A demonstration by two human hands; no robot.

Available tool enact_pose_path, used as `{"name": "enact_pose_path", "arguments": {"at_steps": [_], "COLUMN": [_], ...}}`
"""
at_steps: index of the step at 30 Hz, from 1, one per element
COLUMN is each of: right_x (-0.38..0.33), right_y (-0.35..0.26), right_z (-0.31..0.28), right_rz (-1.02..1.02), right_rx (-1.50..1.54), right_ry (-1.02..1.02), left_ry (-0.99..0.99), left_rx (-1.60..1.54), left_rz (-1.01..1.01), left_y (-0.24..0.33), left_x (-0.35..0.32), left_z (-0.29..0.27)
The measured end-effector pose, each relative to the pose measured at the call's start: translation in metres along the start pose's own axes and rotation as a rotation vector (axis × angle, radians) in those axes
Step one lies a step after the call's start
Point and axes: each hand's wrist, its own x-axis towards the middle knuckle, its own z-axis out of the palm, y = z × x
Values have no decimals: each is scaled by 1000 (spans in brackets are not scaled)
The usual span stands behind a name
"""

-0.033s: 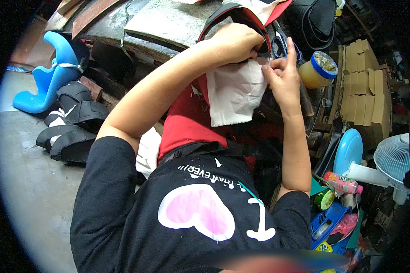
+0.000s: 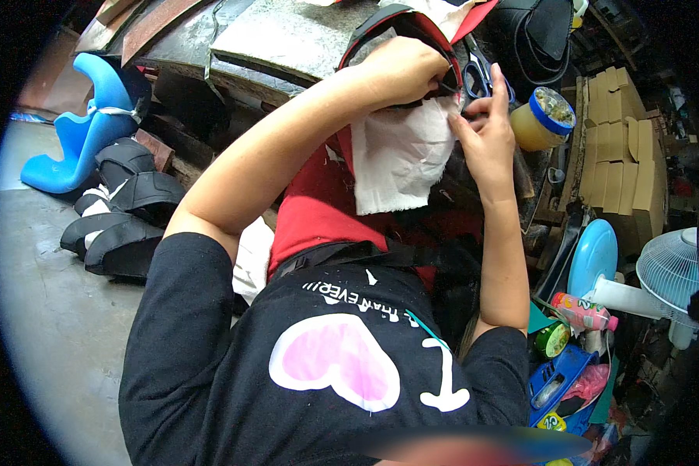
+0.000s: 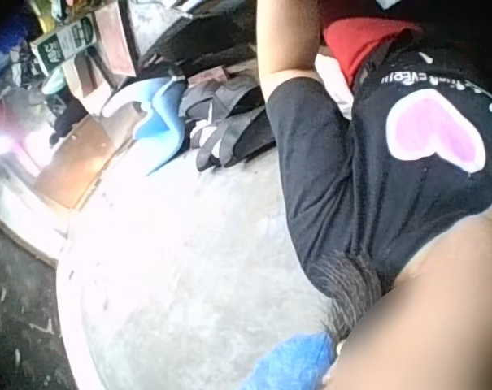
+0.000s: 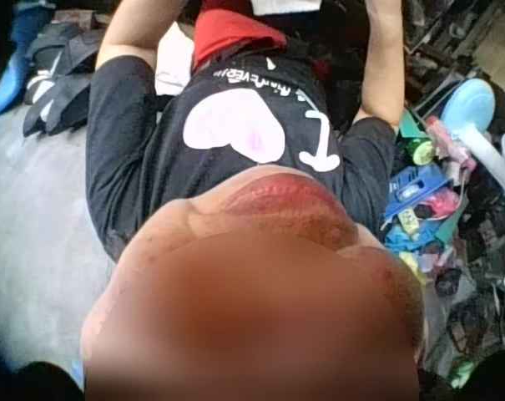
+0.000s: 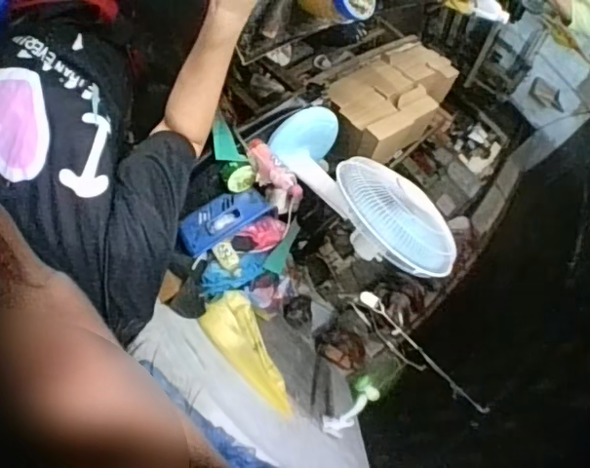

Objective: The person applies glue to the interior lining of a black slip-on shoe using a white cloth, then presses the lining into place. They repeat the process on a second shoe, using scissors to trim excess lining material and pressing the edges to secure them.

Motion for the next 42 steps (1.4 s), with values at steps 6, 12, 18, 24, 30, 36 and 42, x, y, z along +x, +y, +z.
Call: {"name": "enact_pose_path", "arguments": {"at_steps": [6,12,18,24,30,36,42], "right_x": [-11,-21,-8,-3,3,5,-2], "right_y": [1,8,2,3,6,10,3], "right_z": [-3,37,20,24,23,0,-10], "right_rz": [-323,-328,-297,-466,-545,-555,-530], "right_rx": [-300,-482,-485,-903,-757,-1011,-1020], "right_ry": [3,2,-63,79,-6,75,129], "left_ry": [38,30,-9,-9,-21,-91,-109], "left_rx": [129,34,31,-34,-80,-108,-113], "left_rz": [-25,-112,-134,-155,-199,-203,-175], "left_y": [-10,-13,-15,-13,-18,-19,-16], "left_x": [11,13,14,12,11,9,6], "left_z": [16,15,11,10,9,9,6]}}
